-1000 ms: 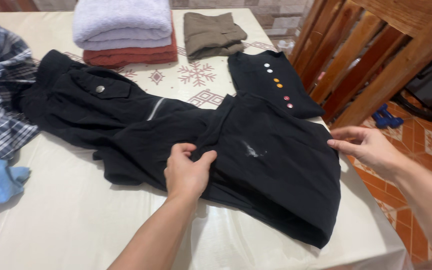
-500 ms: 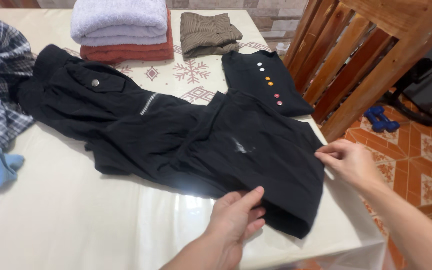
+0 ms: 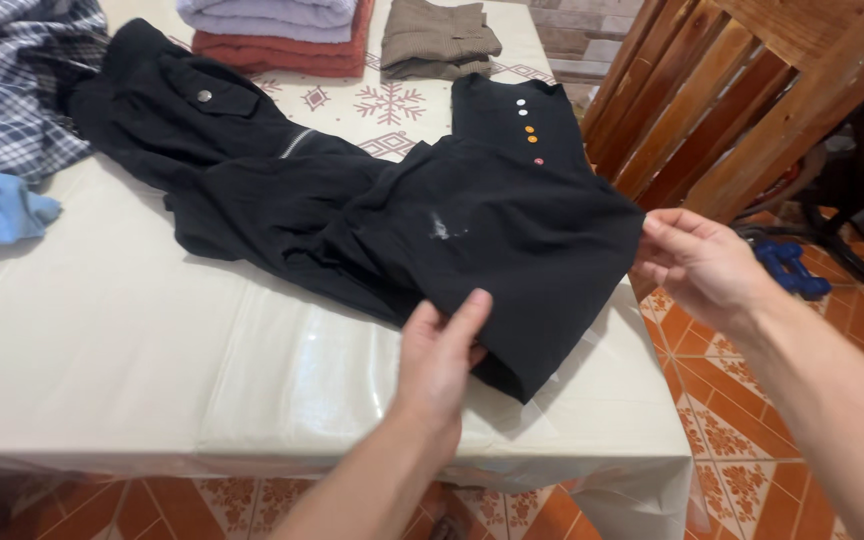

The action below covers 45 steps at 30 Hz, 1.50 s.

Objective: The person folds a black buttoned top and a pair of black trousers on a table. The person smooths the garments, aligns edges, and folds them into compact rectangles, placing the finished items on the table.

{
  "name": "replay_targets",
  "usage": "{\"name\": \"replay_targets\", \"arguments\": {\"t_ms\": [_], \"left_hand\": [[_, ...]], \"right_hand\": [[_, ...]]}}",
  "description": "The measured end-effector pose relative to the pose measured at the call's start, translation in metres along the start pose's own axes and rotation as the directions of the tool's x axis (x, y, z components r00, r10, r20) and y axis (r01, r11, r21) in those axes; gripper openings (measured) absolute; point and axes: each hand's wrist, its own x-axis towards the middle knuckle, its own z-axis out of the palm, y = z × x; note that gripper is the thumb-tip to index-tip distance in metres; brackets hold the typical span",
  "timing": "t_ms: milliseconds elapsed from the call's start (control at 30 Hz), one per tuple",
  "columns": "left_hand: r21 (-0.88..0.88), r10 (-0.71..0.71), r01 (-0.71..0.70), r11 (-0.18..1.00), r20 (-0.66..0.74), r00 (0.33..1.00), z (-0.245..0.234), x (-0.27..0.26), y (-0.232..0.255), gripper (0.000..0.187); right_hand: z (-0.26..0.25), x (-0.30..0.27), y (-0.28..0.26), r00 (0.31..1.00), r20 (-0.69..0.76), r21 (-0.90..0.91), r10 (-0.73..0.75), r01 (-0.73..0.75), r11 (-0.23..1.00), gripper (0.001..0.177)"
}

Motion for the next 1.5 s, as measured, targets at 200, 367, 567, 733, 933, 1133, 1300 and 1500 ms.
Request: {"name": "replay_targets", "arguments": {"t_ms": [200,367,567,733,933,1133,1300,1500], "left_hand": [[0.41,-0.103,0.126,0.903,-0.078,0.992,0.015,-0.02,-0.003,0.055],[0.328,-0.214,0.26,0.908,-0.171,0.962,0.022,-0.025,0.009,0.061],[0.398,-0.114,0.289,0.871,-0.409,0.905,0.033,-0.035,0.013,0.049],[0.319,0.002,0.202,0.926,-0.538,0.843,0.056,-0.032,0.0,0.075],[0.167,-0.053,0.164,0.972,-0.523,0.851,0.078,-0.024,-0.022,0.069],[-0.161,-0.167,0.116,0.98,-0.353,0.92,0.074,-0.014,-0.03,0.055],[-0.112,-0.045,0.015,0.994,-0.275,0.96,0.074,-0.011,-0.036,0.051],[-0.081,-0.14,0.12,0.989,-0.306,0.942,0.06,-0.017,-0.027,0.046]], "right_hand": [[0.007,0.003,0.006,0.998,0.037,0.078,0.048,-0.051,0.996,0.011],[0.005,0.013,0.004,1.0,0.001,-0.094,-0.003,0.003,0.996,0.015],[0.005,0.025,0.018,0.984,0.035,-0.083,-0.174,0.176,0.981,0.015],[0.01,0.043,0.007,0.985,0.106,-0.005,-0.133,0.134,0.991,0.014],[0.001,0.048,0.011,0.966,0.245,0.002,-0.081,0.082,0.997,0.01],[0.001,0.049,0.01,0.951,0.309,-0.107,-0.008,0.043,0.993,0.011],[0.003,0.054,0.023,0.939,0.341,-0.192,0.031,0.037,0.981,0.012],[-0.006,0.057,0.038,0.962,0.274,-0.187,-0.006,0.06,0.981,0.014]]}}
